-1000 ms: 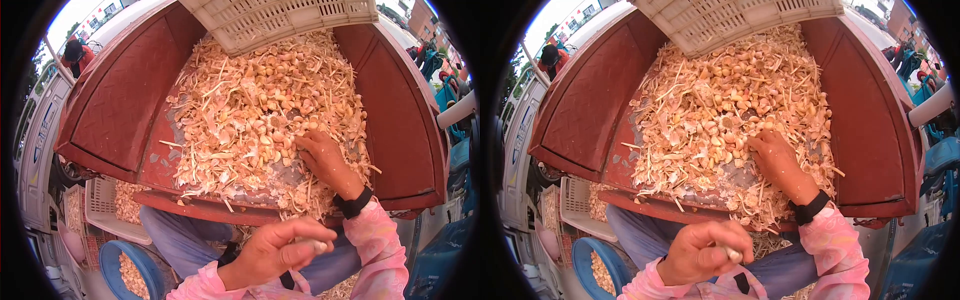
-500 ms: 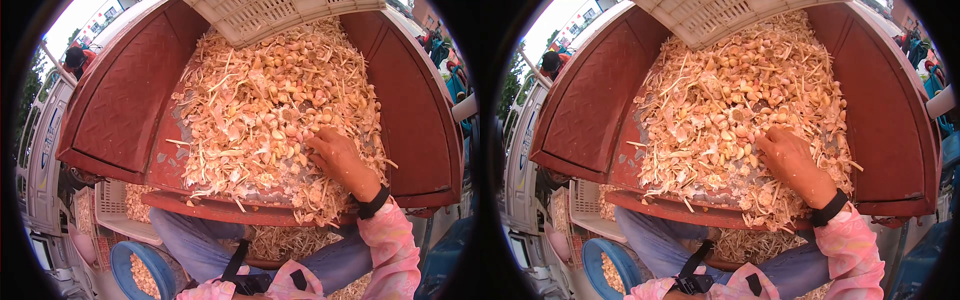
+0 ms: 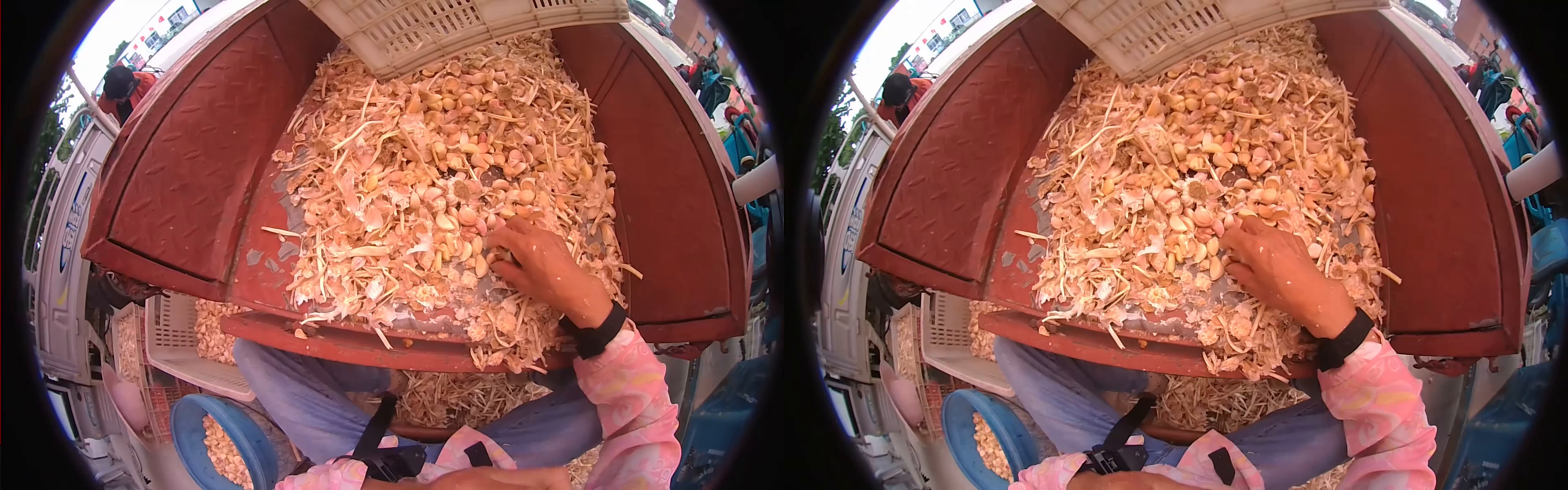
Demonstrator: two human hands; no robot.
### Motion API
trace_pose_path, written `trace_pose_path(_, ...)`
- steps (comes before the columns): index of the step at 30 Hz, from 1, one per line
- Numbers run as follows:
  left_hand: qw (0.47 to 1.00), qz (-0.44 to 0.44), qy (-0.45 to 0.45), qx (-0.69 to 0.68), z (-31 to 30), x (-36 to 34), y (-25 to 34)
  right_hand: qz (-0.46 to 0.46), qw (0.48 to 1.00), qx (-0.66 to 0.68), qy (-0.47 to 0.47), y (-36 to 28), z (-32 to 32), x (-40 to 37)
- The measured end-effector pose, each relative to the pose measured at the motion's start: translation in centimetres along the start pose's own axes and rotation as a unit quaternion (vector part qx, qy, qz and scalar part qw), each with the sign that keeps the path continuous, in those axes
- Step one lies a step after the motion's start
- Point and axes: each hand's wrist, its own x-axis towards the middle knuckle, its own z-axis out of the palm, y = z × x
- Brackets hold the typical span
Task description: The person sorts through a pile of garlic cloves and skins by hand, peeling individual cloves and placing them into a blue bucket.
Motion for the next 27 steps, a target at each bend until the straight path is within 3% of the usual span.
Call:
trace_pose_path(3, 0.965, -0.061, 0.234, -0.103, -3.2, -0.5, 1.2, -0.016, 0.999, 0.035, 0.025, 0.5, 0.2, -0.1)
trace_pose_path(7, 0.926, -0.032, 0.373, -0.048, -8.0, -0.2, 1.1, -0.072, 0.995, -0.038, 0.054, 0.3, 0.3, 0.0)
trace_pose_path(12, 0.907, -0.035, 0.419, 0.001, -10.2, 0.7, -0.2, -0.091, 0.991, -0.076, 0.063, 0.4, 0.5, 0.0)
trace_pose_path(15, 0.905, -0.030, 0.421, -0.047, -11.0, 1.9, -1.2, -0.142, 0.982, 0.020, 0.120, -1.4, -1.0, -0.3)
trace_pose_path(18, 0.908, -0.036, 0.389, -0.150, -12.1, 3.0, -1.8, -0.167, 0.978, 0.123, 0.015, -3.6, -2.1, -0.9)
trace_pose_path(20, 0.915, -0.049, 0.357, -0.183, -13.7, 2.9, -2.2, -0.084, 0.990, 0.082, 0.078, -2.2, -0.6, -0.5)
trace_pose_path(21, 0.895, -0.078, 0.413, -0.151, -13.5, 3.0, -1.9, -0.028, 0.992, 0.058, 0.107, -0.9, -0.2, 0.1)
trace_pose_path(22, 0.901, -0.066, 0.406, -0.139, -13.5, 2.9, -1.5, 0.027, 0.990, 0.036, 0.133, 0.0, 0.0, 0.6)
trace_pose_path(27, 0.909, -0.045, 0.411, -0.045, -12.7, 2.4, 0.7, -0.030, 0.987, -0.135, 0.080, 1.1, 0.0, 2.7)
